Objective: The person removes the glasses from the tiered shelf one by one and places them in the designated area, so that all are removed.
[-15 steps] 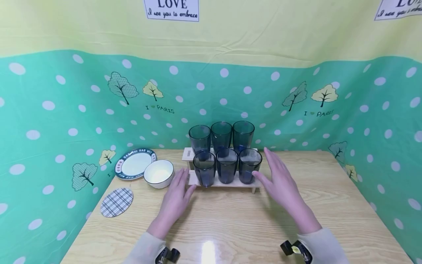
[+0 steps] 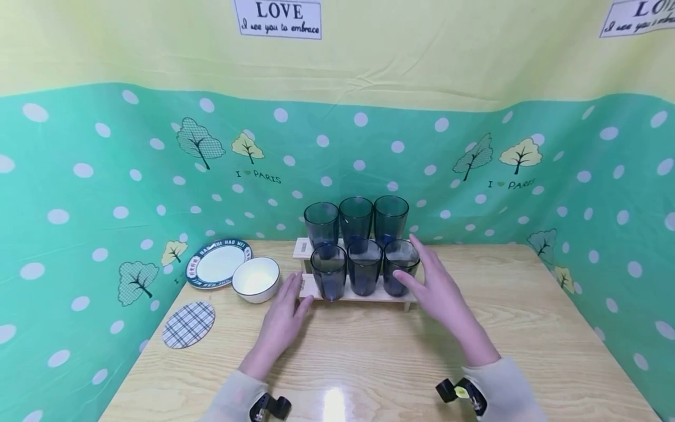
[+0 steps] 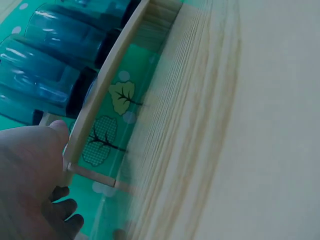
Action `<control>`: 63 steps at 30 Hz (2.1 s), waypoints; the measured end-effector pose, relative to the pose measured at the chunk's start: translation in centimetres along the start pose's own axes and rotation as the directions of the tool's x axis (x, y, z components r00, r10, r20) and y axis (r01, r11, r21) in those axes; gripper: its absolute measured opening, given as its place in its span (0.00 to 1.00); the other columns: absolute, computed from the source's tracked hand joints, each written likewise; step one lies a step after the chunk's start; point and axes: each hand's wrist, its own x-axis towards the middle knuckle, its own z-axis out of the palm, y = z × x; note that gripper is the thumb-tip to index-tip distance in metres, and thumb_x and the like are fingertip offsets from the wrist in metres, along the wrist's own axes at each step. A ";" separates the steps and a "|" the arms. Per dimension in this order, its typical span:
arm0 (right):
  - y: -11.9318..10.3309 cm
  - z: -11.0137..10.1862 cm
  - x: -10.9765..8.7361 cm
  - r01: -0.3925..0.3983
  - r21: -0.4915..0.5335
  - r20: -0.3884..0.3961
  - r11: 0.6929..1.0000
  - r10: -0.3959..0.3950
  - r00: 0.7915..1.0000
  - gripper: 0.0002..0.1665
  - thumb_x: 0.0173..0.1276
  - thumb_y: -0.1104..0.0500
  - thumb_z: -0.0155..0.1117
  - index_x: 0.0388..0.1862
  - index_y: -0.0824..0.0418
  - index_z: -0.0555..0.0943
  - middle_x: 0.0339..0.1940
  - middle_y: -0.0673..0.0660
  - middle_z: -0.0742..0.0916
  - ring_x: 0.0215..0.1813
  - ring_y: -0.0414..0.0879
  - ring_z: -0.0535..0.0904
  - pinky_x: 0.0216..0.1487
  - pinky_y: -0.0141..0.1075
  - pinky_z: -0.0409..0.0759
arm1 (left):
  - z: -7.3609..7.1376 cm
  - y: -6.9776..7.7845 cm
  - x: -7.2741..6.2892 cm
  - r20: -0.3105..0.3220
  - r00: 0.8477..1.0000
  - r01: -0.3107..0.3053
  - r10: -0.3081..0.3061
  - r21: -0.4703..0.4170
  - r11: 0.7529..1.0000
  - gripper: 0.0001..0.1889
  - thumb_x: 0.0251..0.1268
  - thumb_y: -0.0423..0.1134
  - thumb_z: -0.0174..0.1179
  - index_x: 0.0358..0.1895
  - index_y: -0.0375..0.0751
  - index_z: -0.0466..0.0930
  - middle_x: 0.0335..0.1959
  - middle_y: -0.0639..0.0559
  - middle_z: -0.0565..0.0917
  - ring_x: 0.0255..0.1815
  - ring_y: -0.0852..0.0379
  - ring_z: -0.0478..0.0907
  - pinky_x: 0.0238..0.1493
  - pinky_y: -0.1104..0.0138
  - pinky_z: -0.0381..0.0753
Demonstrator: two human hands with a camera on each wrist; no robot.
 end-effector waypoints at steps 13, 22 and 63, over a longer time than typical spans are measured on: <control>0.5 0.7 0.6 0.009 0.234 0.006 0.972 -0.011 1.000 0.54 0.81 0.46 0.73 0.94 0.52 0.54 0.90 0.66 0.63 0.86 0.68 0.62 0.82 0.64 0.68 | 1.1 -1.5 0.0 0.009 0.999 0.049 -0.048 -0.128 0.991 0.36 0.91 0.52 0.52 0.90 0.40 0.55 0.89 0.38 0.61 0.89 0.38 0.56 0.88 0.43 0.55; 0.7 1.0 0.7 -0.023 0.279 0.006 0.960 0.022 1.000 0.55 0.78 0.47 0.77 0.93 0.51 0.56 0.87 0.67 0.67 0.82 0.70 0.68 0.77 0.62 0.76 | 1.2 -1.3 -0.1 -0.010 0.998 0.057 -0.060 -0.156 0.986 0.35 0.92 0.49 0.52 0.90 0.39 0.56 0.88 0.39 0.62 0.88 0.39 0.59 0.87 0.44 0.57; 0.7 -1.9 0.4 -0.117 0.209 -0.026 0.971 0.125 0.992 0.57 0.69 0.39 0.83 0.91 0.39 0.63 0.84 0.58 0.75 0.79 0.67 0.74 0.70 0.64 0.82 | 1.1 -1.2 -0.1 -0.007 0.998 0.064 -0.066 -0.168 0.984 0.35 0.92 0.49 0.53 0.90 0.41 0.56 0.88 0.40 0.63 0.87 0.40 0.61 0.87 0.45 0.59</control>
